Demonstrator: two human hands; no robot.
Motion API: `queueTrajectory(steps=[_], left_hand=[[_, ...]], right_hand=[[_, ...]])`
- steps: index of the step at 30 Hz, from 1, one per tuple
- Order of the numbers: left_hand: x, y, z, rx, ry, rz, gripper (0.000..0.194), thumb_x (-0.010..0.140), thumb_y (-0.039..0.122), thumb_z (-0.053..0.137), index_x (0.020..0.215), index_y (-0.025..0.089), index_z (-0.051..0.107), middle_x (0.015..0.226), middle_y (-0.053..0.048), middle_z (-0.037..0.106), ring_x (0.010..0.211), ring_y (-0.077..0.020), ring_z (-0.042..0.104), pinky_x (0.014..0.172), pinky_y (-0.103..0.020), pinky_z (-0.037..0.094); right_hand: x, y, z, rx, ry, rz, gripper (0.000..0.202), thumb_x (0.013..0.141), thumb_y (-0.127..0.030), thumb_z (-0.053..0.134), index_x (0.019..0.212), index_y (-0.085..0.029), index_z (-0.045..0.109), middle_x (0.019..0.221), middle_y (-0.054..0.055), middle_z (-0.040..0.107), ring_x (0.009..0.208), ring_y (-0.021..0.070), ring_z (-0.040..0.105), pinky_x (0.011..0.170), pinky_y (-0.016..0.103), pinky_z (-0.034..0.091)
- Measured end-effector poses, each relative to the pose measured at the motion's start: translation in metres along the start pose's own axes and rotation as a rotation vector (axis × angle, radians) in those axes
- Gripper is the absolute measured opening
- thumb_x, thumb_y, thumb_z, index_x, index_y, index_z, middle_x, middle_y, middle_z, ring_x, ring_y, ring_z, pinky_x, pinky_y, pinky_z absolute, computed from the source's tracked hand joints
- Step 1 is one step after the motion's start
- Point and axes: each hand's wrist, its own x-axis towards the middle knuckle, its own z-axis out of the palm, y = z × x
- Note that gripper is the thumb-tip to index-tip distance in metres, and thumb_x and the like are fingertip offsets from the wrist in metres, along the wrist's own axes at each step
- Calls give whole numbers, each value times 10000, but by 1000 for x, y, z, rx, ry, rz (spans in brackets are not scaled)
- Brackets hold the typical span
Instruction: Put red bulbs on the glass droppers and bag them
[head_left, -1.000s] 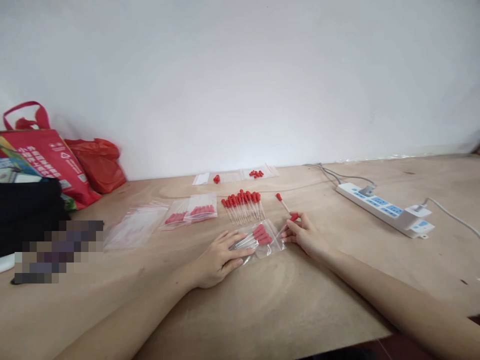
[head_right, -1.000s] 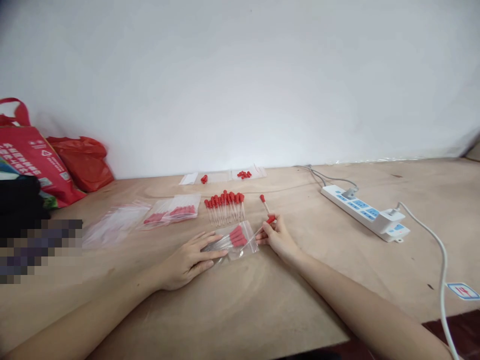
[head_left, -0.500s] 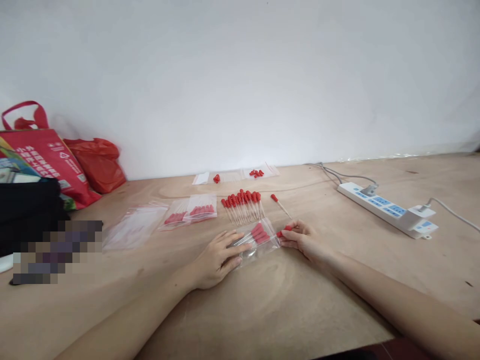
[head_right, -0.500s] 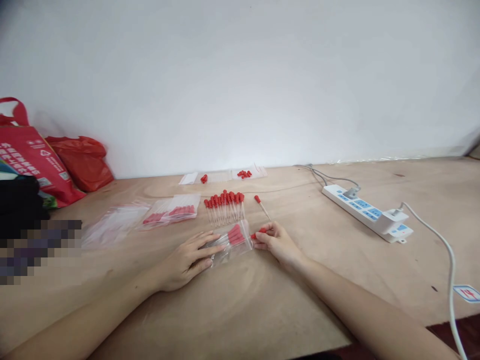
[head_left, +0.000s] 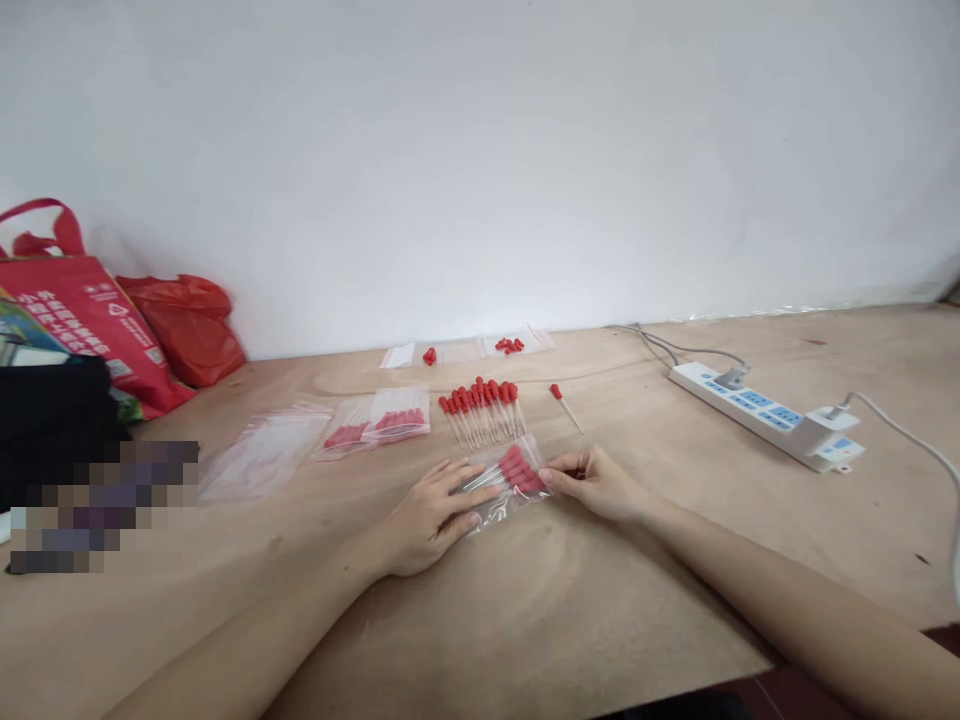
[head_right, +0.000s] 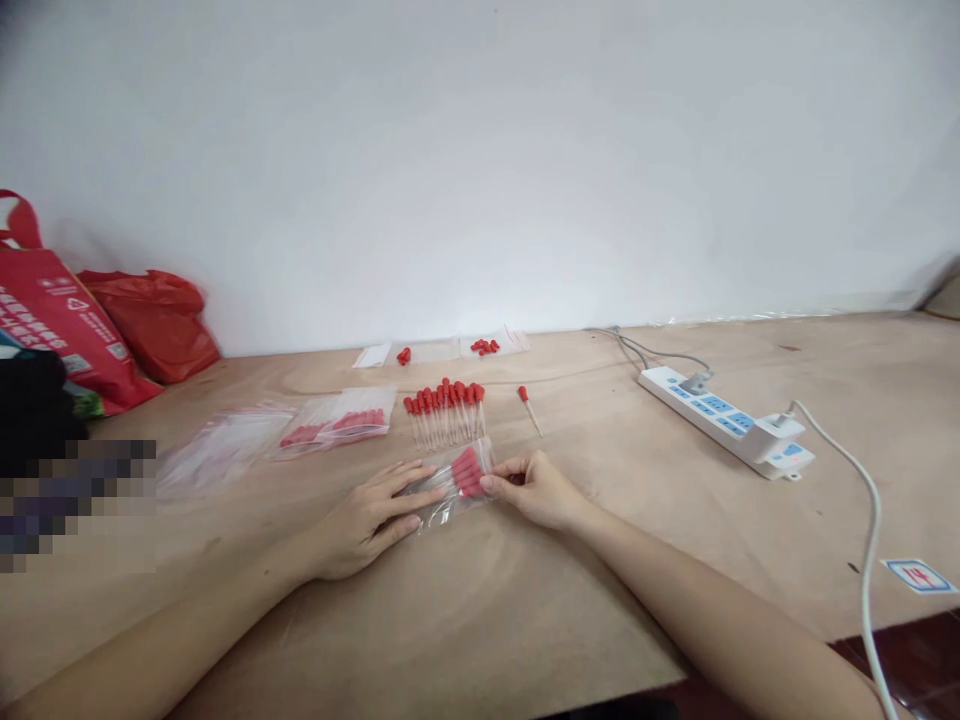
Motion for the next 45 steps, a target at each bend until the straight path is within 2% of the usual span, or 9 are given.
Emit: queueTrajectory(steps=[6,12,22,28,32,35,39,43,45], left_hand=[[0,-1,1,18,4,16,378,871,256,387,1240,336,417,1333,-32,378,1219,-243,330,995,-475,251],[-2,-4,2,-7,16,52,382,870,238,380,1228,361,422,1316,-14,399,1206,-239,347,989,-473,260],[5,-5,-2,-293,136,-80,422,821,325,480,1230,249,417,1267,-58,426,1155,-209,400,977,-373,308],[34,-16,-19,-681,-119,-272,704,585,323,724,1192,184,398,981,-68,593,870,-192,578,761,-318,448],[55,-17,-23,-872,-404,-370,567,423,287,804,914,152,556,730,-5,627,659,-156,592,584,-246,451],[58,-13,-20,-981,-487,-323,441,408,256,811,782,140,608,653,19,618,591,-120,566,549,-213,435],[39,-14,-27,-1006,-332,-337,413,443,232,796,817,151,642,591,38,612,535,-100,547,521,-198,427],[0,-28,-62,-935,-100,-340,356,571,309,717,886,150,665,774,-45,681,718,-184,619,680,-290,472],[-18,-40,-81,-806,174,-430,374,540,335,725,868,163,674,842,-57,686,820,-233,616,750,-329,471]], right_hand=[[6,4,5,112,182,116,327,556,-410,700,662,-136,556,581,-22,564,517,68,478,496,203,368],[4,-6,8,206,140,295,524,491,-335,746,881,-182,431,537,-92,512,374,45,428,357,173,293],[2,3,16,339,-52,78,631,517,-185,732,1027,-177,360,568,-104,517,532,55,508,588,221,419],[5,4,28,323,-159,6,605,546,-172,723,1046,-193,383,648,-88,494,584,46,479,592,210,392],[7,7,34,302,-131,-38,571,556,-215,729,1027,-195,407,676,-75,473,596,50,474,603,221,402],[7,10,36,300,-93,-49,577,546,-265,740,1018,-206,414,701,-70,454,584,47,467,581,218,404],[5,10,34,285,-56,-31,607,527,-311,748,1023,-215,411,752,-56,452,586,46,470,564,214,406],[4,7,28,261,8,1,564,525,-328,745,980,-204,435,756,-48,446,604,49,460,581,213,409],[4,6,26,251,37,10,540,529,-343,741,960,-199,448,758,-44,445,609,51,452,586,212,407]])
